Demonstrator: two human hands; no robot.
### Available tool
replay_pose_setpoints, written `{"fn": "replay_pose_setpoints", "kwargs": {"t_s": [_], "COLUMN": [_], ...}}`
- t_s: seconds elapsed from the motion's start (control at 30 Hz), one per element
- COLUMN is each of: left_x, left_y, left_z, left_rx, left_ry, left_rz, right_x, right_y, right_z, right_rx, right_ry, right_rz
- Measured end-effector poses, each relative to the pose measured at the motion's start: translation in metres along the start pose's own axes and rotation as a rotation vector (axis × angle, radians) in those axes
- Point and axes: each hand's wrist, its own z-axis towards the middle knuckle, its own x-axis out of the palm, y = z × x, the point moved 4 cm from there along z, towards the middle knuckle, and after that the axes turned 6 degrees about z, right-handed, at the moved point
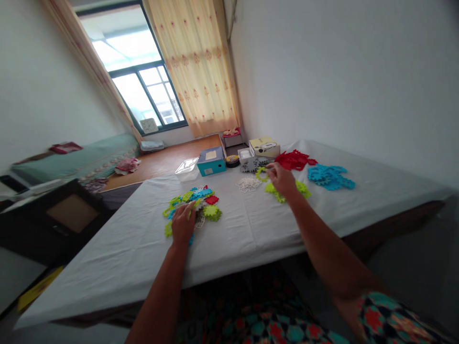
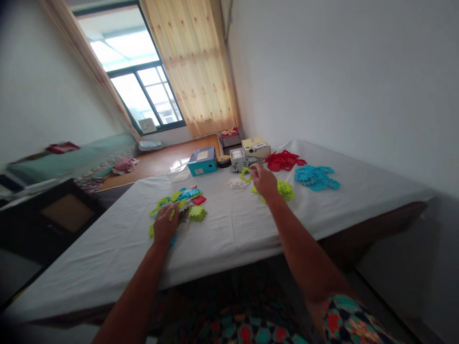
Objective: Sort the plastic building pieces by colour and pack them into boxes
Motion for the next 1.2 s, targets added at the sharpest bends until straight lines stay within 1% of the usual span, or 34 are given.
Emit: {"fn": "replay_pose_setpoints", "kwargs": {"t_s": [0.03, 0.07, 0.1, 0.13, 0.17, 0.2, 0.23, 0.27, 0.3, 0.33, 0.37, 0.43, 0.47, 0.5, 0.57, 0.6, 0.67, 0.7, 0.73, 0.77, 0.83, 0.87, 0.9, 0.93, 1.0, 1.03, 1.1, 1.17, 1.2], "left_x": [-0.001, -0.002, -0.004, -0.007, -0.010, -0.013, -0.014, -0.013, -0.009, -0.003, 0.006, 0.026, 0.036, 0.045, 0.059, 0.062, 0.063, 0.062, 0.060, 0.058, 0.055, 0.055, 0.054, 0.055, 0.055, 0.054, 0.051, 0.046, 0.042], "left_y": [0.000, -0.001, -0.002, -0.004, -0.008, -0.013, -0.021, -0.031, -0.043, -0.057, -0.072, -0.101, -0.112, -0.120, -0.127, -0.128, -0.127, -0.126, -0.125, -0.124, -0.123, -0.123, -0.123, -0.124, -0.127, -0.130, -0.135, -0.138, -0.137], "left_z": [0.000, 0.001, 0.002, 0.004, 0.007, 0.011, 0.016, 0.021, 0.026, 0.031, 0.035, 0.038, 0.038, 0.036, 0.030, 0.026, 0.020, 0.018, 0.016, 0.015, 0.014, 0.015, 0.015, 0.015, 0.016, 0.015, 0.014, 0.013, 0.013], "left_rx": [0.004, 0.008, 0.015, 0.021, 0.025, 0.028, 0.028, 0.019, 0.008, -0.012, -0.038, -0.073, -0.102, -0.130, -0.174, -0.181, -0.165, -0.143, -0.118, -0.093, -0.052, -0.035, -0.019, -0.001, 0.040, 0.059, 0.084, 0.088, 0.089], "left_ry": [-0.002, -0.003, 0.000, 0.004, 0.009, 0.019, 0.041, 0.072, 0.117, 0.172, 0.217, 0.283, 0.285, 0.283, 0.276, 0.275, 0.275, 0.271, 0.265, 0.256, 0.237, 0.229, 0.226, 0.228, 0.242, 0.248, 0.250, 0.245, 0.246], "left_rz": [0.002, 0.000, -0.008, -0.021, -0.042, -0.075, -0.125, -0.190, -0.271, -0.368, -0.461, -0.609, -0.666, -0.699, -0.715, -0.715, -0.706, -0.695, -0.675, -0.648, -0.587, -0.558, -0.530, -0.504, -0.457, -0.437, -0.411, -0.396, -0.384], "right_x": [-0.016, -0.028, -0.035, -0.039, -0.040, -0.039, -0.036, -0.032, -0.025, -0.014, -0.001, 0.032, 0.048, 0.062, 0.082, 0.087, 0.086, 0.081, 0.073, 0.062, 0.036, 0.025, 0.015, 0.008, 0.002, 0.000, -0.001, 0.000, 0.002], "right_y": [-0.024, -0.047, -0.065, -0.079, -0.086, -0.086, -0.079, -0.066, -0.049, -0.029, -0.007, 0.035, 0.050, 0.060, 0.067, 0.066, 0.057, 0.050, 0.040, 0.029, 0.000, -0.015, -0.029, -0.042, -0.060, -0.064, -0.061, -0.045, -0.035], "right_z": [0.004, 0.007, 0.010, 0.013, 0.016, 0.019, 0.022, 0.023, 0.023, 0.021, 0.017, -0.001, -0.012, -0.023, -0.041, -0.046, -0.048, -0.045, -0.038, -0.031, -0.016, -0.011, -0.008, -0.006, -0.007, -0.008, -0.012, -0.015, -0.017], "right_rx": [0.064, 0.110, 0.137, 0.142, 0.125, 0.090, 0.042, -0.012, -0.069, -0.130, -0.192, -0.359, -0.427, -0.462, -0.479, -0.477, -0.466, -0.438, -0.382, -0.299, -0.090, 0.014, 0.106, 0.180, 0.265, 0.274, 0.213, 0.082, -0.004], "right_ry": [-0.039, -0.038, -0.003, 0.043, 0.082, 0.097, 0.083, 0.046, 0.014, 0.012, 0.044, 0.217, 0.285, 0.334, 0.386, 0.399, 0.397, 0.366, 0.304, 0.210, -0.016, -0.109, -0.169, -0.191, -0.161, -0.159, -0.220, -0.309, -0.314], "right_rz": [-0.062, -0.121, -0.172, -0.217, -0.253, -0.278, -0.288, -0.276, -0.234, -0.165, -0.075, 0.097, 0.130, 0.152, 0.200, 0.234, 0.295, 0.301, 0.287, 0.252, 0.139, 0.073, 0.005, -0.061, -0.177, -0.221, -0.269, -0.265, -0.248]}}
